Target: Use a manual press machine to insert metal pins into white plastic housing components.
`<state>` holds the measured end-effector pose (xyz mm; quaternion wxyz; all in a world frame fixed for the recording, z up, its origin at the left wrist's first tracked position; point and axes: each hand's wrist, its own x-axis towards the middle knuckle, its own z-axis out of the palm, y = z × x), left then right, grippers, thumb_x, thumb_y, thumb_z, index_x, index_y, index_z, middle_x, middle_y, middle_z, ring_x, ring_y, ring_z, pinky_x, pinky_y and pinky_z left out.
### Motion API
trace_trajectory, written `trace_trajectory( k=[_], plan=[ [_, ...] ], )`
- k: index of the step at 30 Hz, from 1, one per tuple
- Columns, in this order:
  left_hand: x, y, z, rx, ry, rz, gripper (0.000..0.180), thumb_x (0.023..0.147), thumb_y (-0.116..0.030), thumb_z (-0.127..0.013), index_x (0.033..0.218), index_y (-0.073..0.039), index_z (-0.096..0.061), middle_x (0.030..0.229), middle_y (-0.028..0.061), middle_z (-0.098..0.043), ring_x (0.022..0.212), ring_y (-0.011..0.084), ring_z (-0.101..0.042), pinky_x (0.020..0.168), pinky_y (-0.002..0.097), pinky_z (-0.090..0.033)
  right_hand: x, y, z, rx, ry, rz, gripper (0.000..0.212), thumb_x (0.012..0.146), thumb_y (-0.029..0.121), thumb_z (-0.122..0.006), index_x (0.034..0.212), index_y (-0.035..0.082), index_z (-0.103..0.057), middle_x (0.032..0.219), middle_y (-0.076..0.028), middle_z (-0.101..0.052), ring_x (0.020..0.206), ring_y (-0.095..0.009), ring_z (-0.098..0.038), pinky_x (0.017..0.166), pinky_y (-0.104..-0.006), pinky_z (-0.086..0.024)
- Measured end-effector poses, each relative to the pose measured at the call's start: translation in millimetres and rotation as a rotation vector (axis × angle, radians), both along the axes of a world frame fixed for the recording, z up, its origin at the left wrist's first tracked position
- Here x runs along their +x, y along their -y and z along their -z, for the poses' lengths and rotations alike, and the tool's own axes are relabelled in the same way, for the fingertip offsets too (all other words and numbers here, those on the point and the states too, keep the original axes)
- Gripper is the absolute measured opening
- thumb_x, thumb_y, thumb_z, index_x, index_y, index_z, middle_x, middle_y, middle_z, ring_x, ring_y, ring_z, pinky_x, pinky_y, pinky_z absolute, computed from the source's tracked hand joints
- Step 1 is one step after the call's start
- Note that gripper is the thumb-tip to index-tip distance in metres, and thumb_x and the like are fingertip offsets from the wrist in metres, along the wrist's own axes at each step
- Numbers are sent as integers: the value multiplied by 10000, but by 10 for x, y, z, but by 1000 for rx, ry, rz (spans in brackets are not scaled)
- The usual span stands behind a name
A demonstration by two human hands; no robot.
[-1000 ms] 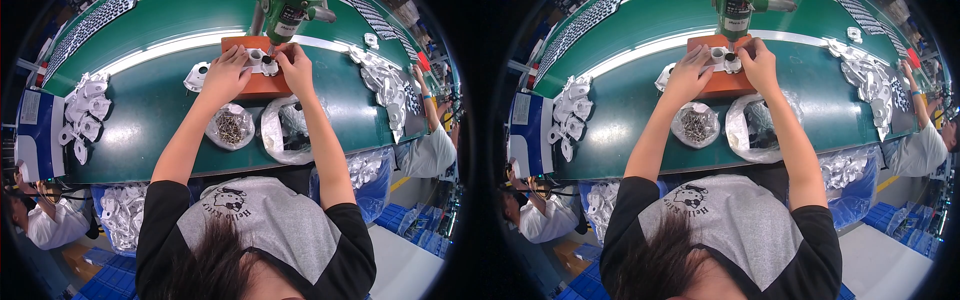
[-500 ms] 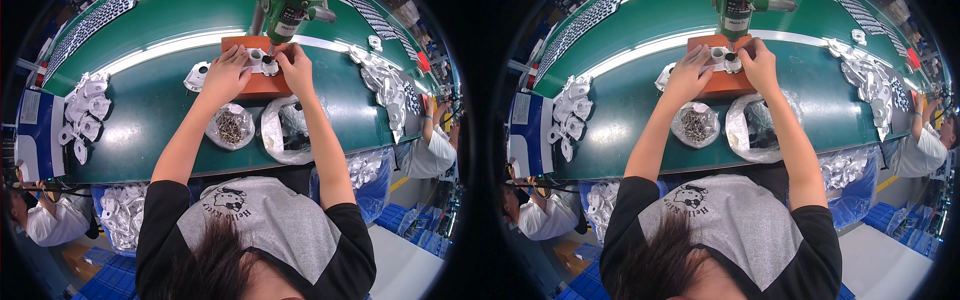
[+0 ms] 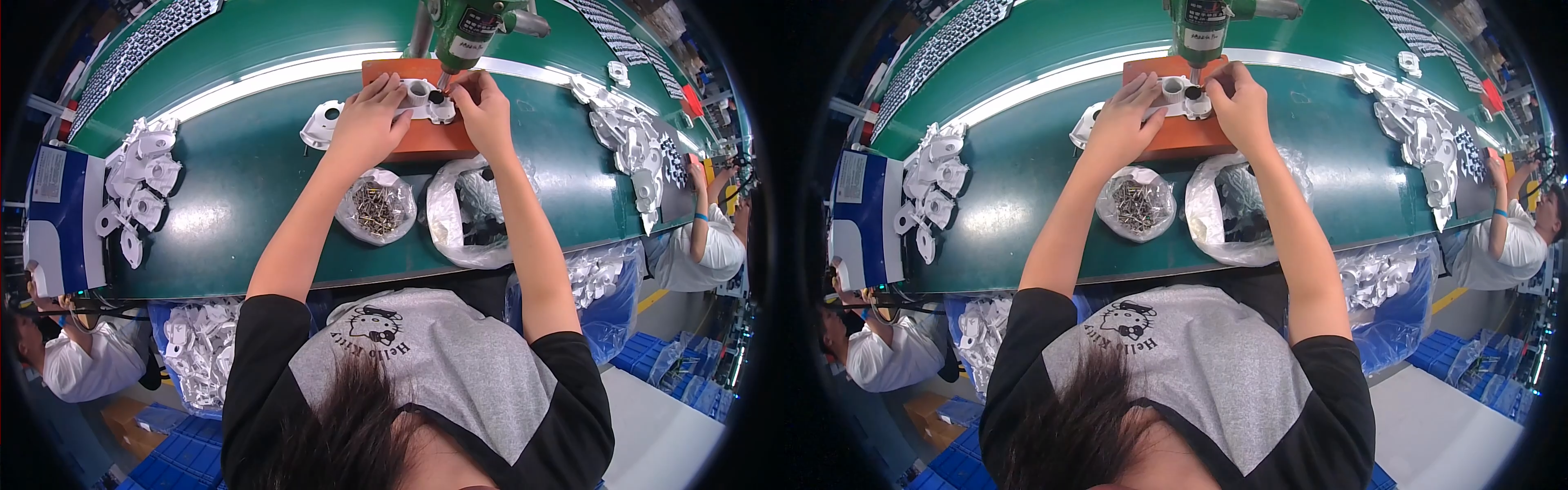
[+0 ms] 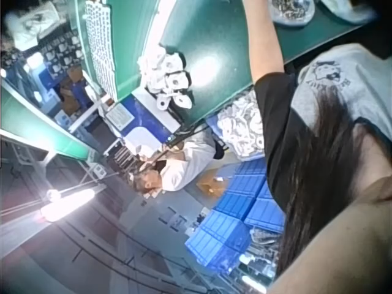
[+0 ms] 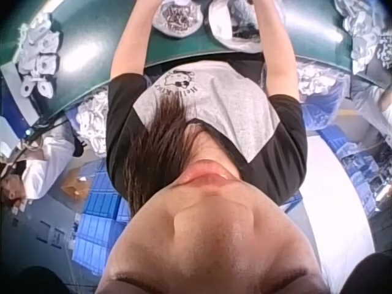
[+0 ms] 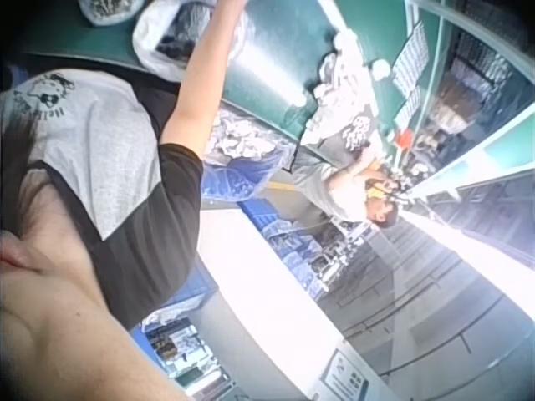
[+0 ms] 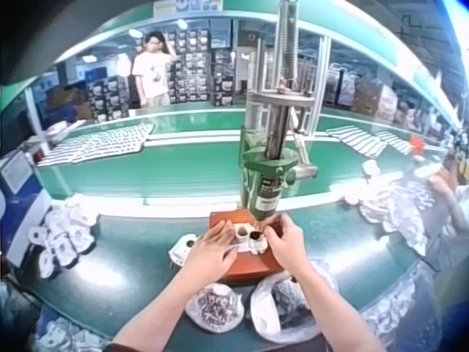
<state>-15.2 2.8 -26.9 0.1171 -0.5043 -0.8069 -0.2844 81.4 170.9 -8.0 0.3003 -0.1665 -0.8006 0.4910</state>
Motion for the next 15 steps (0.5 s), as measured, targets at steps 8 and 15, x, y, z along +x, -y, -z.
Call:
trace_trajectory(
  k=[8, 15],
  plan=[
    [0, -10, 28, 47, -22, -7, 375, 846, -244, -543, 1143, -15, -554, 1259, 142, -523, 1212, 272, -451, 963, 424, -377, -2, -4, 4, 13, -1, 4, 114, 831, 83, -562, 886, -16, -551, 766, -43, -616, 687, -87, -572, 636, -234, -472],
    [15, 2, -9, 23, -4, -7, 396, 851, -243, -539, 1178, -20, -534, 1282, 140, -503, 1216, 286, -442, 977, 416, -370, -2, -10, 10, -5, 5, -3, 111, 831, 78, -556, 887, -18, -547, 766, -46, -616, 698, -90, -578, 639, -240, -474]
  ],
)
